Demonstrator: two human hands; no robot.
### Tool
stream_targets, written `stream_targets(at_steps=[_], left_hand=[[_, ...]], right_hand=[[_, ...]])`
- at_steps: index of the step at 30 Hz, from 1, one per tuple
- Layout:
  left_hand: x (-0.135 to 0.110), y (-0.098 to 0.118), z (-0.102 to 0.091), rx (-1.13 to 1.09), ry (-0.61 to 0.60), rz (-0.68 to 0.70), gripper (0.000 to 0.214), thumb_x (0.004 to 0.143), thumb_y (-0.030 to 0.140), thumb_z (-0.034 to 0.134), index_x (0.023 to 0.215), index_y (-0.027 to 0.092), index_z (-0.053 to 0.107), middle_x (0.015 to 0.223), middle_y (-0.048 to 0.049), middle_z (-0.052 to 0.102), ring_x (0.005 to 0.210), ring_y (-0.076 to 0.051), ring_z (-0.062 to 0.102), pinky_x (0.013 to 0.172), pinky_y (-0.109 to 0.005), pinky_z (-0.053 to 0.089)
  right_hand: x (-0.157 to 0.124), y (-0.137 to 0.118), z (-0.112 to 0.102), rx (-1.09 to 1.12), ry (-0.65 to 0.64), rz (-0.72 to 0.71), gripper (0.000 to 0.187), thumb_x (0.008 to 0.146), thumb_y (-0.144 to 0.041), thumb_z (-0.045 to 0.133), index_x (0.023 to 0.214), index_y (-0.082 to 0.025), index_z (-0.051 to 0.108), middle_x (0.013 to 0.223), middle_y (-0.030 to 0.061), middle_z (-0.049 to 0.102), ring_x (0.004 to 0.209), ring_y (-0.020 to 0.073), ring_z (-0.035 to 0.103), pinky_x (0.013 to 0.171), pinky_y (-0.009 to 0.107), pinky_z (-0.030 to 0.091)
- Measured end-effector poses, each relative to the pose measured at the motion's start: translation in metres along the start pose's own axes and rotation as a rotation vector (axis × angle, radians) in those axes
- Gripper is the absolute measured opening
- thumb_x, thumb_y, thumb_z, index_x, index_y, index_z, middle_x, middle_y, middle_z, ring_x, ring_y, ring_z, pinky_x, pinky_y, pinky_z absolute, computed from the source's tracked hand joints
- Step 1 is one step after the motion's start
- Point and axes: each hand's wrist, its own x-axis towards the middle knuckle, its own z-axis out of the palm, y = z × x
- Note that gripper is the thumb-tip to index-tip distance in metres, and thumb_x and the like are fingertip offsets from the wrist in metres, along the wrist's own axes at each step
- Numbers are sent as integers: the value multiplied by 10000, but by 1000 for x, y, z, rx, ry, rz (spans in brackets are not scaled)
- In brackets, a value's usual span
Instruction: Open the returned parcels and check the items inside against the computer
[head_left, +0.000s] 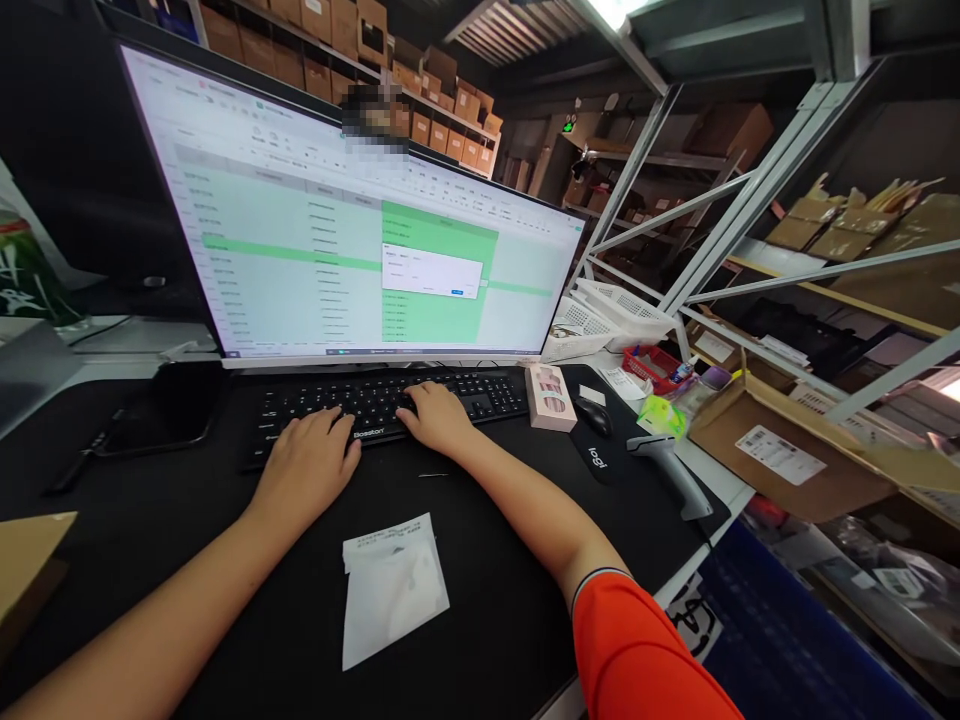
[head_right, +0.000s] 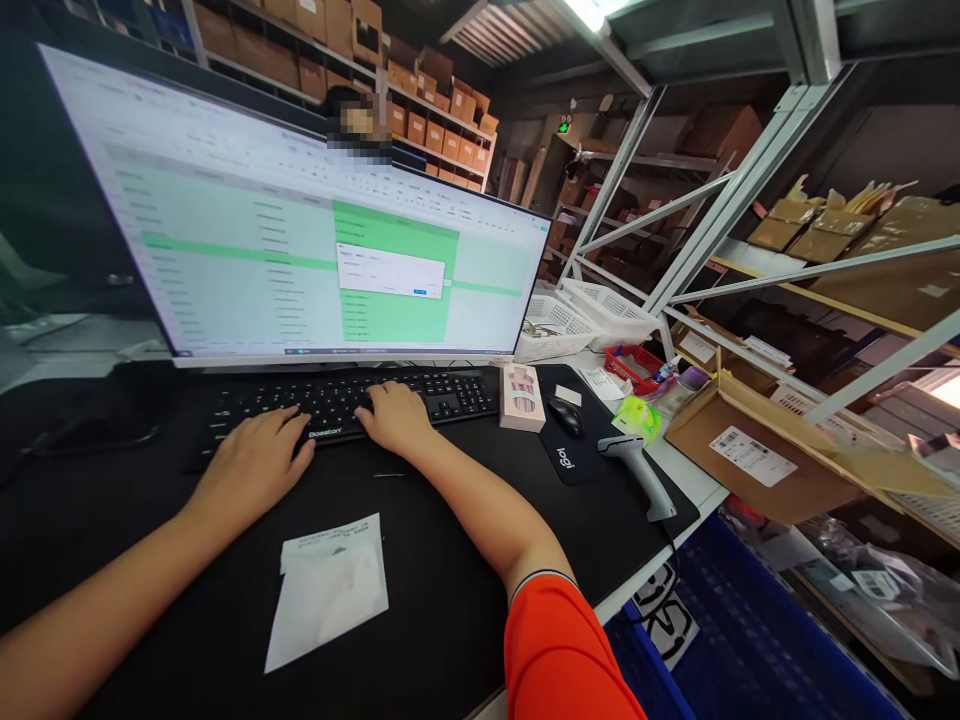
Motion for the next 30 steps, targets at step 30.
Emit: stream_targets(at_steps=[30], left_hand=[[-4, 21, -26, 62, -18, -274, 683, 972, 505, 481, 1477, 47, 508, 1621, -361, 338, 1435, -525, 415, 1017, -698, 457]], right_hand=[[7, 6, -1, 104, 122, -35, 389, 969, -67, 544, 1342, -111, 645, 1336, 135, 671, 1274, 259, 592, 1158, 386, 437]])
